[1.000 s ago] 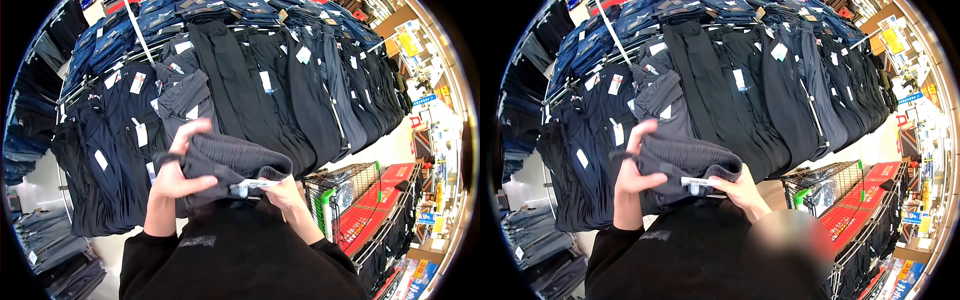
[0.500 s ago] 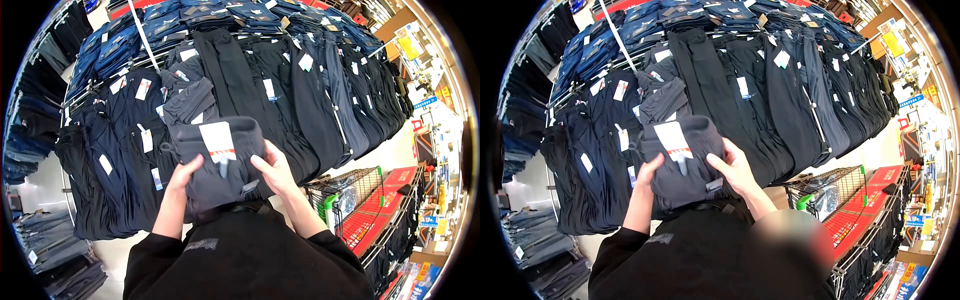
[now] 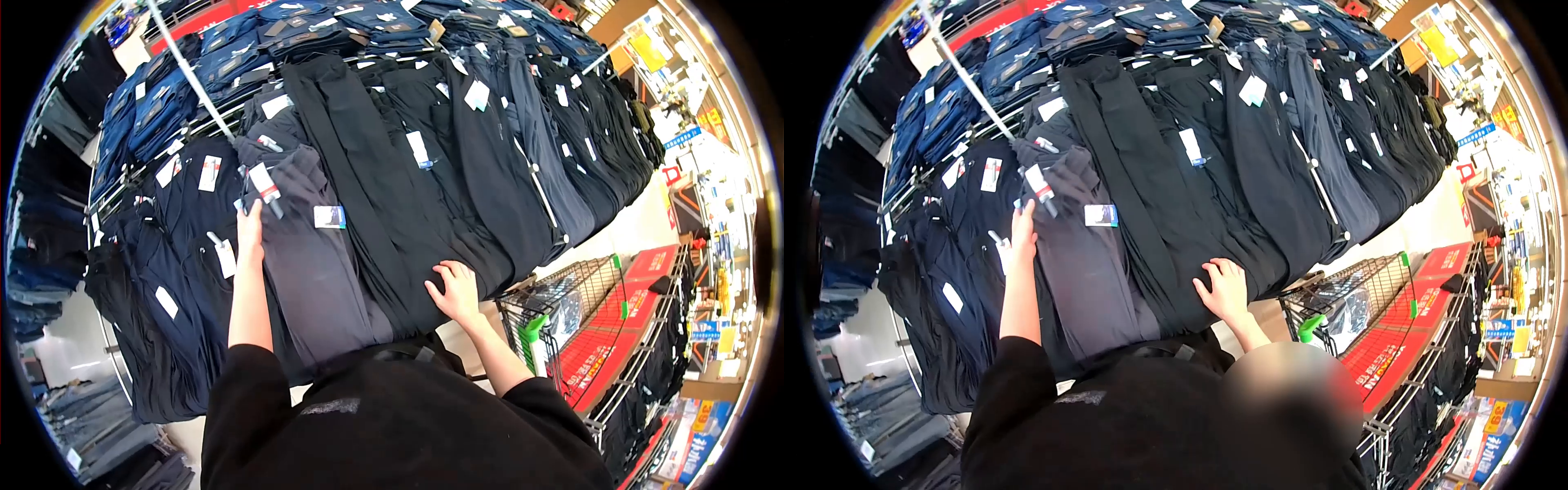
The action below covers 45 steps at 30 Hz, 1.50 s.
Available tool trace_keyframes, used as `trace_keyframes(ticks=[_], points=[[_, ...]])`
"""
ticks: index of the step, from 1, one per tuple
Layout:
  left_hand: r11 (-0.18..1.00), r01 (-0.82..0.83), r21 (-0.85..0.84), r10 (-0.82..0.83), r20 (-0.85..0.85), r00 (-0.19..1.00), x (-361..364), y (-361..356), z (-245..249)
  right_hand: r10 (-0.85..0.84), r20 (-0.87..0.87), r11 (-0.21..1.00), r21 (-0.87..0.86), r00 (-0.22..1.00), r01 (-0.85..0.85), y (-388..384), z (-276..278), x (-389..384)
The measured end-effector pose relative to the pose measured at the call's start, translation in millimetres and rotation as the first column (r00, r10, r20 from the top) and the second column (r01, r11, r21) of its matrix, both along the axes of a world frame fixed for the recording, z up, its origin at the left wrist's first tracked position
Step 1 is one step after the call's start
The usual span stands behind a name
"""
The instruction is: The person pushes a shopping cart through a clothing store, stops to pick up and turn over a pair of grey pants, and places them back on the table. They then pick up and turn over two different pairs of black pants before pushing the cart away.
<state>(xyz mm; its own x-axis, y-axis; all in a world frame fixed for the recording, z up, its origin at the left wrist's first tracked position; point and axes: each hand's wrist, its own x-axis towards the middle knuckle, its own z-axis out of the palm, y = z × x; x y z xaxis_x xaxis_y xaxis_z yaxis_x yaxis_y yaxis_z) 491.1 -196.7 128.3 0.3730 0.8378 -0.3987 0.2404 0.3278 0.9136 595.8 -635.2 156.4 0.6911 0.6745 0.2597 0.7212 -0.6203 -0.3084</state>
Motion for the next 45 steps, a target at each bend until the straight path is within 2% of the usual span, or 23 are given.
trace_keyframes(ticks=[2, 4, 6, 9, 10, 12, 14, 16, 19, 20, 22, 24, 28, 29, 30, 31, 32, 34, 38, 40, 42, 44, 45], points=[[0.936, 0.192, 0.297, -0.115, -0.257, 0.96, 9, -8, -11, 0.03, 0.065, 0.998, -0.051, 0.997, -0.026, -3, -7, 1], [0.918, 0.288, 0.274, -0.242, -0.188, 0.952, 19, -16, -20, 0.035, 0.032, 0.991, -0.134, 0.999, -0.031, 1, -6, 2], [0.877, 0.356, 0.322, -0.258, -0.31, 0.915, 32, -24, -21, 0.05, -0.016, 0.977, -0.208, 0.999, -0.053, 2, -6, 5], [0.824, 0.348, 0.447, -0.164, -0.399, 0.902, 51, -37, -24, 0.141, -0.023, 0.951, -0.274, 0.99, -0.142, 2, -4, 10], [0.824, 0.298, 0.481, -0.03, -0.488, 0.872, 65, -44, -15, 0.168, -0.003, 0.948, -0.272, 0.986, -0.163, 3, -2, 11], [0.687, 0.275, 0.673, 0.089, -0.454, 0.887, 86, -62, 25, 0.165, -0.04, 0.96, -0.225, 0.986, -0.17, 2, -2, 14], [0.422, 0.189, 0.887, 0.077, -0.243, 0.967, 110, -50, 17, 0.116, -0.085, 0.965, -0.228, 0.99, -0.132, 2, -3, 15], [0.431, 0.253, 0.866, -0.028, -0.268, 0.963, 139, -41, 20, 0.098, -0.117, 0.961, -0.246, 0.988, -0.125, 2, -3, 16], [0.289, 0.303, 0.908, -0.061, -0.299, 0.952, 184, -23, 22, 0.079, -0.14, 0.962, -0.25, 0.987, -0.113, 1, -4, 18], [0.344, 0.296, 0.891, -0.107, -0.276, 0.955, 200, -14, 22, 0.085, -0.137, 0.962, -0.248, 0.987, -0.117, 1, -5, 19], [0.492, 0.33, 0.805, -0.027, -0.365, 0.931, 229, 10, 13, 0.07, -0.127, 0.964, -0.247, 0.989, -0.1, 0, -8, 19], [0.754, 0.272, 0.598, -0.092, -0.314, 0.945, 256, 61, -20, 0.086, -0.125, 0.961, -0.251, 0.988, -0.115, -1, -9, 20], [0.816, 0.083, 0.572, 0.055, -0.22, 0.974, 284, 94, -8, 0.072, -0.168, 0.956, -0.268, 0.983, -0.116, -2, -5, 20], [0.835, 0.062, 0.547, 0.007, -0.124, 0.992, 285, 91, -3, 0.075, -0.161, 0.958, -0.261, 0.984, -0.116, -3, -6, 20], [0.853, 0.042, 0.519, -0.035, -0.024, 0.999, 280, 70, 28, 0.08, -0.153, 0.961, -0.252, 0.985, -0.117, -3, -7, 20], [0.899, 0.036, 0.437, -0.118, 0.163, 0.98, 279, 55, 47, 0.073, -0.149, 0.961, -0.252, 0.986, -0.11, -3, -7, 20], [0.899, 0.04, 0.436, -0.124, 0.167, 0.978, 273, 35, 65, 0.084, -0.123, 0.964, -0.242, 0.989, -0.111, -4, -6, 21], [0.92, 0.24, 0.31, -0.373, 0.503, 0.779, 255, -10, 102, 0.096, -0.081, 0.965, -0.236, 0.992, -0.112, -4, -7, 19], [0.684, 0.528, 0.503, -0.714, 0.318, 0.623, 167, -120, 141, 0.07, -0.039, 0.988, -0.138, 0.997, -0.075, -7, -6, 15], [0.327, 0.609, 0.723, -0.922, 0.101, 0.374, 114, -156, 138, -0.014, 0.01, 1.0, -0.001, 1.0, 0.014, -6, -5, 12], [0.083, 0.761, 0.643, -0.993, -0.007, 0.114, 65, -192, 134, -0.149, -0.166, 0.967, 0.181, 0.975, 0.178, 1, -1, 9], [-0.054, 0.762, 0.646, -0.993, -0.116, 0.028, 22, -218, 112, -0.228, -0.592, 0.746, 0.404, 0.773, 0.529, 17, 3, 3], [-0.11, 0.795, 0.596, -0.989, -0.142, -0.031, 5, -229, 106, -0.174, -0.691, 0.697, 0.417, 0.702, 0.584, 22, 13, -7]])
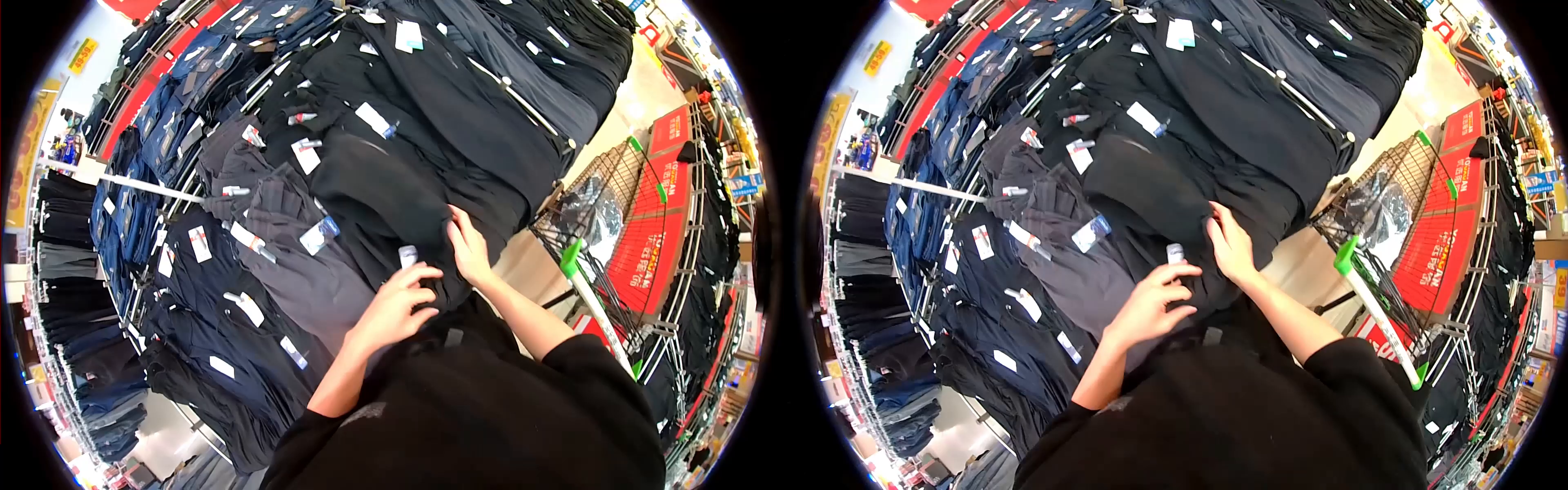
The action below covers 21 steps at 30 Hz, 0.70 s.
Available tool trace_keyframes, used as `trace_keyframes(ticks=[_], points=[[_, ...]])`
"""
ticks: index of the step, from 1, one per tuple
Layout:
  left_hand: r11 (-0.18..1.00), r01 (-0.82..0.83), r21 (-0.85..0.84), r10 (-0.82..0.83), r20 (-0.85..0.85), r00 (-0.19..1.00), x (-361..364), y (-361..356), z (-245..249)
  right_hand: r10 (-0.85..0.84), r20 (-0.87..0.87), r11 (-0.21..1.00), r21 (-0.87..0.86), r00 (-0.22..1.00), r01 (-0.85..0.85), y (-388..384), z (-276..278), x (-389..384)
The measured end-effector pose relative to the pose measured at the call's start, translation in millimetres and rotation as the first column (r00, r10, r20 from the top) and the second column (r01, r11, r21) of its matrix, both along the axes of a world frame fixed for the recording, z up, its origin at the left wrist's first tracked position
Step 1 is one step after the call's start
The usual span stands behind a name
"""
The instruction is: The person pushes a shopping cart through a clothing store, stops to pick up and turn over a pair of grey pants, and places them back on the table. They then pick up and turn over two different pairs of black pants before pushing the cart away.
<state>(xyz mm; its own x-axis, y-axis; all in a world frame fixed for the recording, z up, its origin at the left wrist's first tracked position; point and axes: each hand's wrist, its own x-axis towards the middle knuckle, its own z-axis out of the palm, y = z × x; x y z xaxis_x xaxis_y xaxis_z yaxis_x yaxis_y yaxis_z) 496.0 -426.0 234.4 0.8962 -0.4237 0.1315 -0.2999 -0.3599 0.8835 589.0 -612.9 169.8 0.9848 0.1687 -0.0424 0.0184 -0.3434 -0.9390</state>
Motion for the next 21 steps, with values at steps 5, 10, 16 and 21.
trace_keyframes(ticks=[5, 10, 16, 21], points=[[0.986, 0.152, 0.075, -0.146, -0.079, 0.986, -42, -32, -4, 0.221, -0.257, 0.974, 0.008, 0.941, -0.226, 12, 15, -54], [0.994, 0.107, 0.023, -0.107, 0.047, 0.993, -44, -31, 1, 0.17, -0.29, 0.908, -0.326, 0.942, -0.264, 4, 30, -50], [0.988, 0.132, 0.079, -0.141, 0.127, 0.982, -43, -39, 3, 0.267, 0.318, 0.88, -0.466, 0.91, -0.096, -7, 19, -46], [0.973, 0.221, 0.071, -0.214, -0.094, 0.972, -57, -34, -2, -0.133, -0.323, 0.805, 0.517, 0.937, 0.292, -12, -7, -34]])
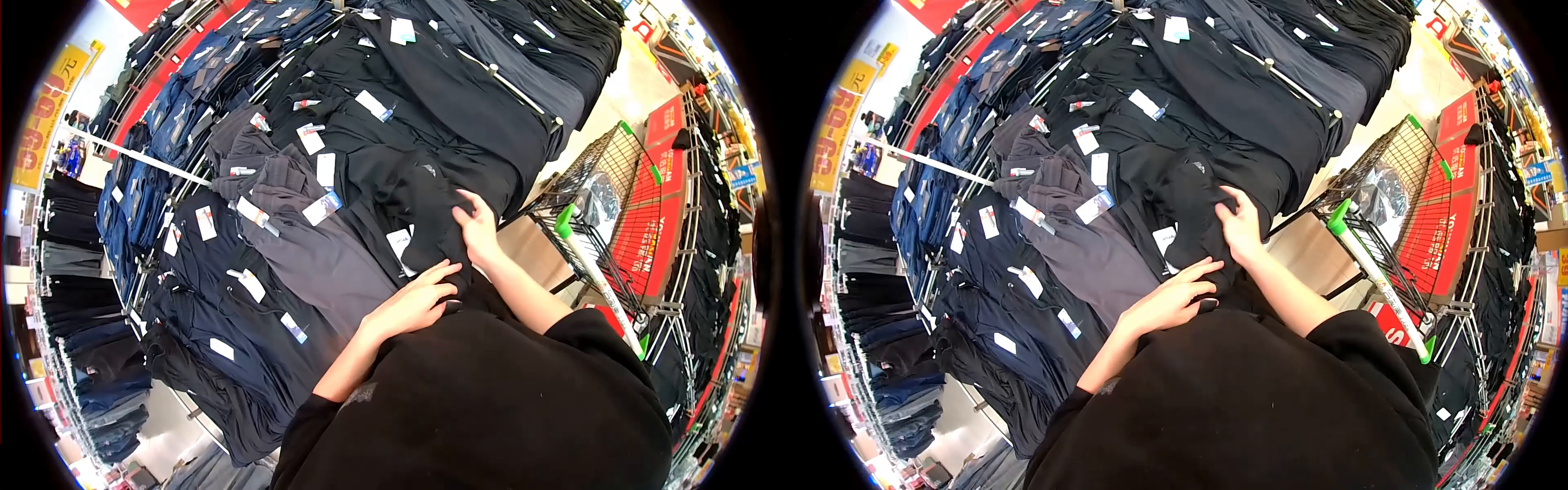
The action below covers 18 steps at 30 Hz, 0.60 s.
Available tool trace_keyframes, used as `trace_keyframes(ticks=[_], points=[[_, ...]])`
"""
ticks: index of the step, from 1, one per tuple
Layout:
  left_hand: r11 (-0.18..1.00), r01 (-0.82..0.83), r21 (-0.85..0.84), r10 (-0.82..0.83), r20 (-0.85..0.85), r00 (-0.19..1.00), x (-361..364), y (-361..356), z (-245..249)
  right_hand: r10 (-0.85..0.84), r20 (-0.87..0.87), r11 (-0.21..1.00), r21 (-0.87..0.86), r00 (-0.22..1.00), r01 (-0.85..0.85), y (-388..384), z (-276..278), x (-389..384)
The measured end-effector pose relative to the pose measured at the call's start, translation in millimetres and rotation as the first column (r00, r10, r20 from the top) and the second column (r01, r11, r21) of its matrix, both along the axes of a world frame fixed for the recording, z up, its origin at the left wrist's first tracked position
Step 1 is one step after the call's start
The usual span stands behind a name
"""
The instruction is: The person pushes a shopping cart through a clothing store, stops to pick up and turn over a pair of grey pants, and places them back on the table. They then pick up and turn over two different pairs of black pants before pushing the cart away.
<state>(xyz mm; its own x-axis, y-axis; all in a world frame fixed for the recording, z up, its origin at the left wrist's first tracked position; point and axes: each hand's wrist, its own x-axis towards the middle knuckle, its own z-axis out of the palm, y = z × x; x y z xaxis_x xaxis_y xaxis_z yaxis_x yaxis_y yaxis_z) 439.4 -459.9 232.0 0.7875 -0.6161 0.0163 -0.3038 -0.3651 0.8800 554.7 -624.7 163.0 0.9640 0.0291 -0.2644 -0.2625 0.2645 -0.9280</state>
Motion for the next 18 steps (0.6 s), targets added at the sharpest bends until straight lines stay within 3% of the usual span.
trace_keyframes(ticks=[1, 2, 4, 5, 7, 8, 10, 12, 14, 15, 18], points=[[0.997, 0.078, -0.016, -0.08, -0.117, 0.99, 0, 5, -7, -0.011, -0.136, 0.978, 0.206, 0.991, 0.039, -6, -1, 6], [0.996, 0.082, -0.018, -0.084, -0.123, 0.989, -2, 7, -13, 0.107, -0.193, 0.93, 0.367, 0.975, -0.029, -18, -2, 6], [0.989, 0.082, -0.124, -0.105, -0.191, 0.976, -3, 9, -16, 0.072, -0.405, 0.861, 0.487, 0.912, 0.148, -24, -2, 5], [0.986, 0.113, -0.125, -0.14, -0.236, 0.962, -2, 10, -17, 0.067, -0.405, 0.861, 0.485, 0.912, 0.152, -31, -9, 7], [0.983, 0.137, -0.125, -0.165, -0.257, 0.952, 1, 11, -14, 0.318, -0.466, 0.672, 0.725, 0.826, 0.15, -45, -32, 9], [0.98, 0.155, -0.124, -0.184, -0.278, 0.943, 2, 11, -14, 0.314, -0.467, 0.671, 0.725, 0.827, 0.154, -48, -38, 9], [0.982, 0.136, -0.132, -0.167, -0.258, 0.952, 2, 10, -20, 0.445, -0.41, 0.532, 0.836, 0.796, 0.133, -49, -39, 7], [0.983, 0.118, -0.139, -0.149, -0.236, 0.96, 5, 10, -19, 0.479, -0.382, 0.506, 0.856, 0.79, 0.107, -50, -39, 7], [0.986, 0.021, -0.166, -0.071, -0.301, 0.951, 10, 9, -11, 0.515, -0.354, 0.481, 0.873, 0.781, 0.078, -51, -36, 10], [0.959, -0.086, -0.269, 0.038, -0.178, 0.983, 10, 8, -13, 0.568, -0.303, 0.434, 0.9, 0.765, 0.035, -53, -36, 12], [0.828, -0.417, -0.375, 0.29, -0.35, 0.891, 21, 26, -31, 0.629, -0.241, 0.386, 0.922, 0.739, -0.029, -55, -25, 15]])
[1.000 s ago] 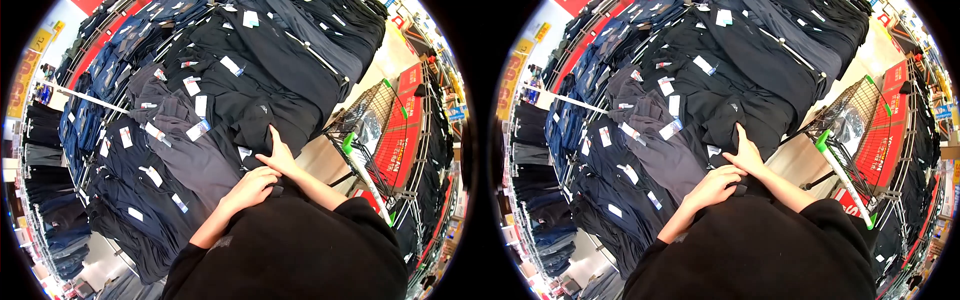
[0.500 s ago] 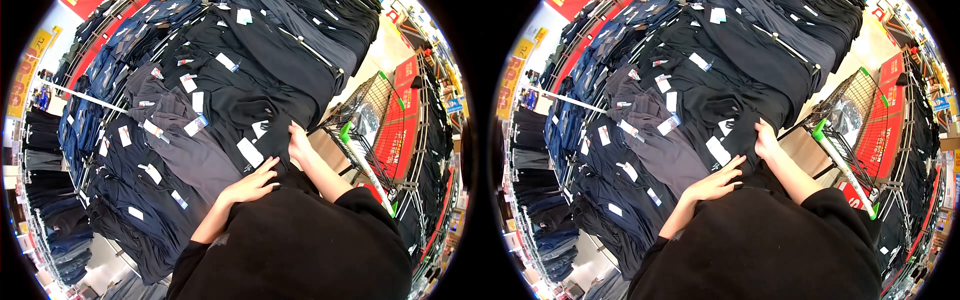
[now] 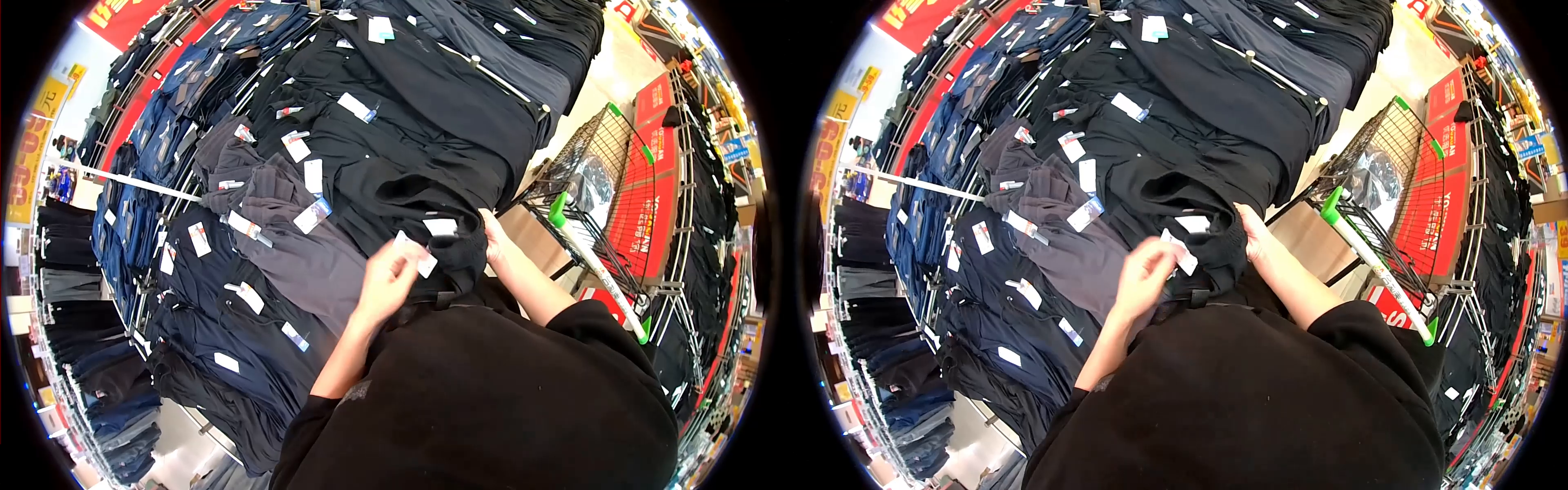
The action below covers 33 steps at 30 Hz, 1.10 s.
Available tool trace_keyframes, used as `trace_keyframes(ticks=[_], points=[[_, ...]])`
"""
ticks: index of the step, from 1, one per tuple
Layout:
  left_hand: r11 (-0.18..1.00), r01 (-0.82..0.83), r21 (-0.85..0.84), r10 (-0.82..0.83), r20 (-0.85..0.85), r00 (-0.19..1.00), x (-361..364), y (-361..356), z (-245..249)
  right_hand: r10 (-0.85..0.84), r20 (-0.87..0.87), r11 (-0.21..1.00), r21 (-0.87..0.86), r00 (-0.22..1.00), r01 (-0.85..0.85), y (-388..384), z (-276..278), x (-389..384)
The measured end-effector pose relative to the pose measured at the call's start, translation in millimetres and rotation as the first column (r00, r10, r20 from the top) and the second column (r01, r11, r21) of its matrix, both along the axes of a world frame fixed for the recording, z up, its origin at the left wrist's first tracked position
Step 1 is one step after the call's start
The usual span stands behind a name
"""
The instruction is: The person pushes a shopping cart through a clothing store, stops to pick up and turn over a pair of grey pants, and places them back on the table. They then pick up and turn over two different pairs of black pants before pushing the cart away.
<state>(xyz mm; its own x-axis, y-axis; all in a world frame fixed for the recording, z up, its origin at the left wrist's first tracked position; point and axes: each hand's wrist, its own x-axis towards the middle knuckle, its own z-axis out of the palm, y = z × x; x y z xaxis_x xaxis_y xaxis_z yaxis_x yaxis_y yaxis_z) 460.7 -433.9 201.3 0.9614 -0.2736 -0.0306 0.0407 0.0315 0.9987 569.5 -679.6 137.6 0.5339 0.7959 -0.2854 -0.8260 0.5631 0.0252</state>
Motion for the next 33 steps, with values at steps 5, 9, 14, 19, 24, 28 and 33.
trace_keyframes(ticks=[5, 9, 14, 19, 24, 28, 33], points=[[0.818, -0.349, 0.458, 0.046, 0.553, 0.832, 43, 8, 65, 0.25, 0.059, 0.966, -0.085, 0.967, -0.244, 18, 67, -5], [0.828, 0.071, 0.556, -0.189, 0.157, 0.969, 50, 8, 72, 0.279, 0.055, 0.951, -0.155, 0.959, -0.268, 26, 68, -8], [0.896, 0.201, 0.396, -0.154, -0.147, 0.977, 48, 36, 67, 0.344, 0.314, 0.657, -0.754, 0.885, 0.012, 22, 103, -28], [0.975, 0.14, -0.172, -0.207, -0.483, 0.851, 30, 53, 101, 0.759, 0.621, 0.578, -0.781, 0.195, 0.235, 7, 108, -42], [0.353, -0.208, -0.912, -0.081, -0.251, 0.964, 3, 45, 108, 0.282, 0.537, 0.751, -0.639, 0.795, 0.166, 13, 134, -37], [0.349, -0.333, -0.876, -0.01, -0.359, 0.933, 21, 10, 53, -0.17, 0.028, 0.926, 0.345, 0.985, 0.15, 43, 73, 6], [0.411, -0.406, -0.816, 0.012, -0.441, 0.897, -17, -1, 36, -0.349, 0.075, 0.933, 0.114, 0.934, 0.34, 3, 51, -24]])
